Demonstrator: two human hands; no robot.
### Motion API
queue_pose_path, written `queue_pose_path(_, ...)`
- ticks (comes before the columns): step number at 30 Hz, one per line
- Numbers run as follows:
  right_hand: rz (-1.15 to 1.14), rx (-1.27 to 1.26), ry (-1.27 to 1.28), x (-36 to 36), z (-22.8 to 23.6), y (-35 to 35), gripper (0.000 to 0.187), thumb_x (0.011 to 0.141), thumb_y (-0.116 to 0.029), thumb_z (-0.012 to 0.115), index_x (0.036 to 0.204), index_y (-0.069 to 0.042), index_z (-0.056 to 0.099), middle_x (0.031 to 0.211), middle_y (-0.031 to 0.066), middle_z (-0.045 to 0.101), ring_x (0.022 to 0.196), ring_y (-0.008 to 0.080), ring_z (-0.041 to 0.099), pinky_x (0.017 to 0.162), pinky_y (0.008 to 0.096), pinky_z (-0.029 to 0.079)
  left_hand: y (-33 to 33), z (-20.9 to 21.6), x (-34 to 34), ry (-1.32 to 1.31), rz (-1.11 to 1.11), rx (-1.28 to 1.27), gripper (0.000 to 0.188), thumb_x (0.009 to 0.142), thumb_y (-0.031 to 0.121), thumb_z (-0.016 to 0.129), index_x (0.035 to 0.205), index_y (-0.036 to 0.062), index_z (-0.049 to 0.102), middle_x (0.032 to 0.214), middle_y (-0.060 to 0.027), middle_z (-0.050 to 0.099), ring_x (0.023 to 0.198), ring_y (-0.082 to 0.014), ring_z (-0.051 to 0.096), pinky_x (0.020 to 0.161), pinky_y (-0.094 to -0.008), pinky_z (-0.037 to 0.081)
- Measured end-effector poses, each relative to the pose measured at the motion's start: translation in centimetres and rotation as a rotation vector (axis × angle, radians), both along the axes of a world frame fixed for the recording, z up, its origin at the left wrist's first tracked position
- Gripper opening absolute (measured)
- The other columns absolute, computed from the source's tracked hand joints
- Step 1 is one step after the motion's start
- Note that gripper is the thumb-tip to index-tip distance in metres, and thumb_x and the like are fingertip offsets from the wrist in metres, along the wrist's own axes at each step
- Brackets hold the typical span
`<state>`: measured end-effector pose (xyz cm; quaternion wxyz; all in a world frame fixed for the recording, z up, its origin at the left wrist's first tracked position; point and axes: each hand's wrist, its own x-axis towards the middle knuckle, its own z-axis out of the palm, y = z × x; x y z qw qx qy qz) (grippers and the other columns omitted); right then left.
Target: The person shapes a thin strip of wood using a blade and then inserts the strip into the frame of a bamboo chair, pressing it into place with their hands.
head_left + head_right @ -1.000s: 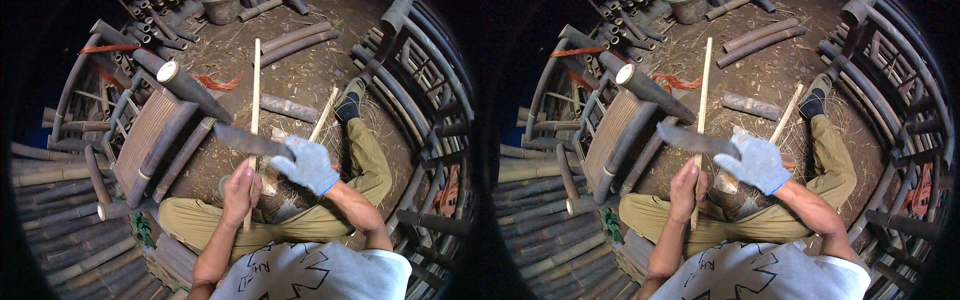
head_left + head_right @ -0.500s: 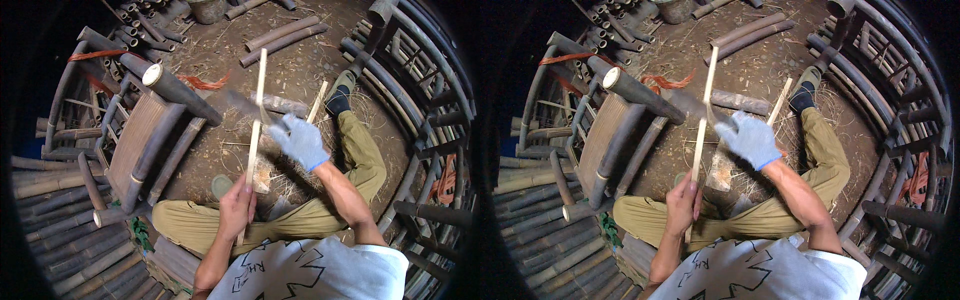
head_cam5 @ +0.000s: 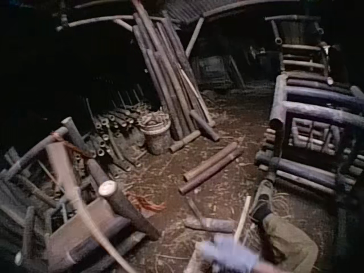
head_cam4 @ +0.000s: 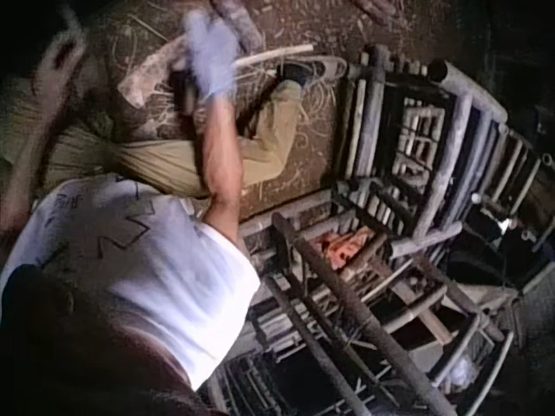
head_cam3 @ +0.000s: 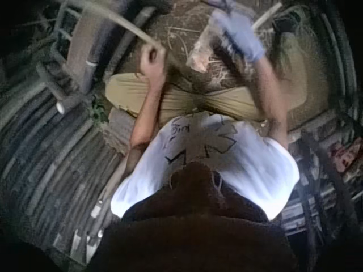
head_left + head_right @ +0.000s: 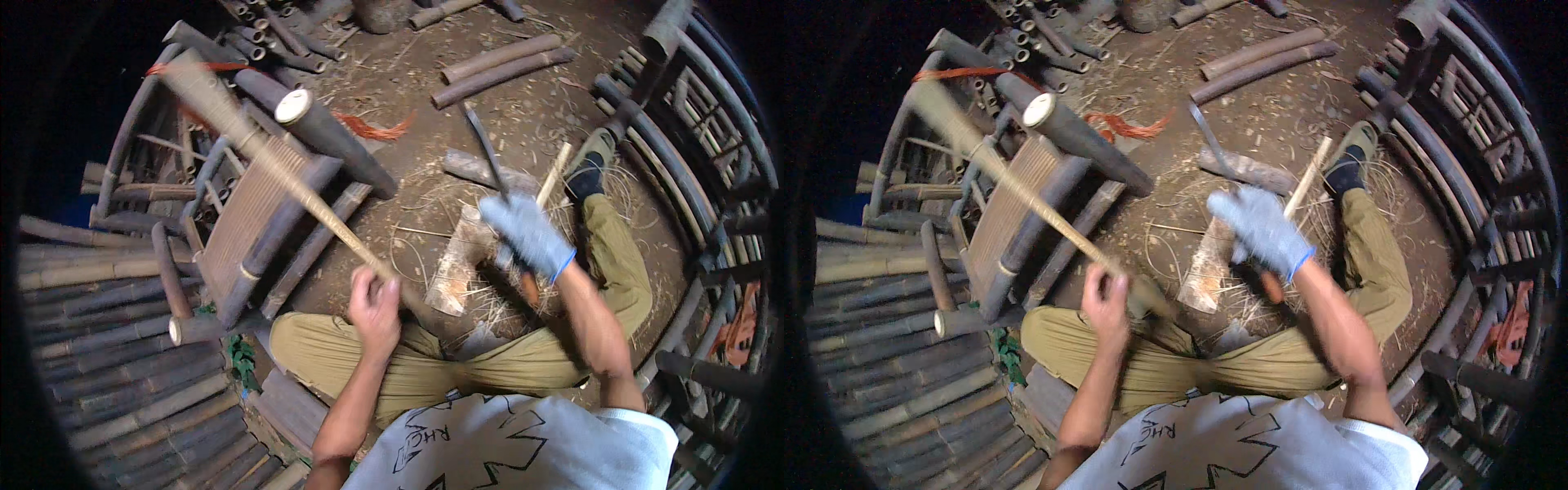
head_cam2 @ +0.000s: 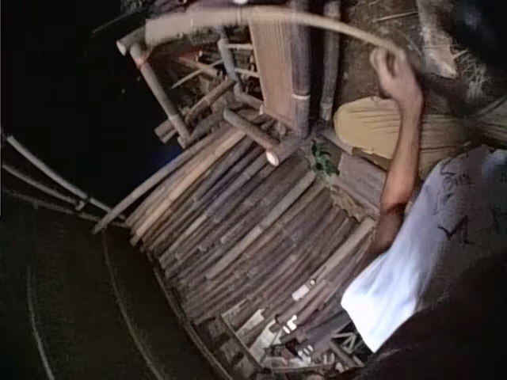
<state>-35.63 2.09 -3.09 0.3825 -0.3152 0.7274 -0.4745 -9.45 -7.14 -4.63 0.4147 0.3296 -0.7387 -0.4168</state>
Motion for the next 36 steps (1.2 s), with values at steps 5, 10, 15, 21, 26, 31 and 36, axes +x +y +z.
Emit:
queue_pose_path(5,-0.124,-0.069,-0.570,6.9,-1.9,-1.3,0.045,0.094,-0.047,0.064,0.078,-0.006,0.063,0.053,0.0008,0.051,0.042,0.0134,0.048,0.040,0.0308,0.038,0.7,0.1,-5.9,0.008,0.003,0.266,0.034,0.087,0.002,0.070,0.119,0.0014,0.058,0.107,-0.0038,0.059,0.096,-0.0136,0.056,0.089,-0.0274,0.047)
queue_pose_path(10,-0.314,-0.244,-0.797,4.5,-1.6,-2.5,0.033,0.093,-0.037,0.070,0.084,-0.006,0.061,0.054,0.0004,0.051,0.042,0.0119,0.047,0.038,0.0275,0.038,2.2,-1.6,-3.9,-0.150,-0.385,0.026,0.056,0.092,0.003,0.069,0.143,0.0008,0.047,0.127,-0.0146,0.066,0.112,-0.0189,0.065,0.094,-0.0310,0.051)
queue_pose_path(15,-0.262,-0.190,-0.490,-0.8,-2.5,-1.8,0.037,0.094,-0.040,0.068,0.087,-0.005,0.062,0.058,0.0028,0.055,0.045,0.0130,0.052,0.041,0.0309,0.042,2.2,2.1,0.9,0.120,-0.715,1.517,0.042,0.104,0.018,0.052,0.142,-0.0002,0.049,0.097,-0.0135,0.070,0.078,-0.0145,0.068,0.071,-0.0264,0.055)
queue_pose_path(21,0.004,-0.002,0.681,-0.2,-1.0,-0.3,0.055,0.093,-0.057,0.056,0.093,-0.003,0.064,0.085,0.0241,0.069,0.081,0.0440,0.068,0.067,0.0532,0.052,3.0,2.8,-0.1,-0.195,-0.289,0.982,0.026,0.105,0.021,0.052,0.111,0.0004,0.066,0.066,0.0014,0.054,0.052,-0.0045,0.047,0.046,-0.0205,0.036)
queue_pose_path(26,0.332,-0.042,0.863,4.8,-1.0,2.1,0.056,0.084,-0.062,0.064,0.083,-0.006,0.066,0.077,0.0194,0.067,0.069,0.0387,0.067,0.060,0.0478,0.053,2.6,2.9,-2.0,-0.356,-0.193,0.704,0.024,0.102,0.017,0.054,0.099,-0.0023,0.068,0.067,0.0024,0.055,0.059,-0.0042,0.047,0.053,-0.0236,0.039)
queue_pose_path(31,0.241,0.013,0.825,3.2,-1.9,1.1,0.056,0.083,-0.063,0.065,0.085,-0.007,0.067,0.075,0.0184,0.067,0.068,0.0385,0.067,0.059,0.0483,0.053,4.4,1.9,-0.8,-0.320,-0.185,0.485,0.031,0.103,0.015,0.055,0.128,-0.0004,0.064,0.077,0.0050,0.059,0.062,-0.0014,0.046,0.051,-0.0193,0.036)
queue_pose_path(36,0.239,-0.007,0.823,2.6,-2.6,0.9,0.056,0.084,-0.063,0.063,0.088,-0.008,0.068,0.077,0.0181,0.068,0.071,0.0385,0.068,0.063,0.0492,0.053,5.2,2.5,1.0,-0.310,-0.148,0.558,0.029,0.100,0.010,0.056,0.126,-0.0021,0.064,0.077,-0.0029,0.061,0.072,-0.0082,0.054,0.066,-0.0250,0.047)
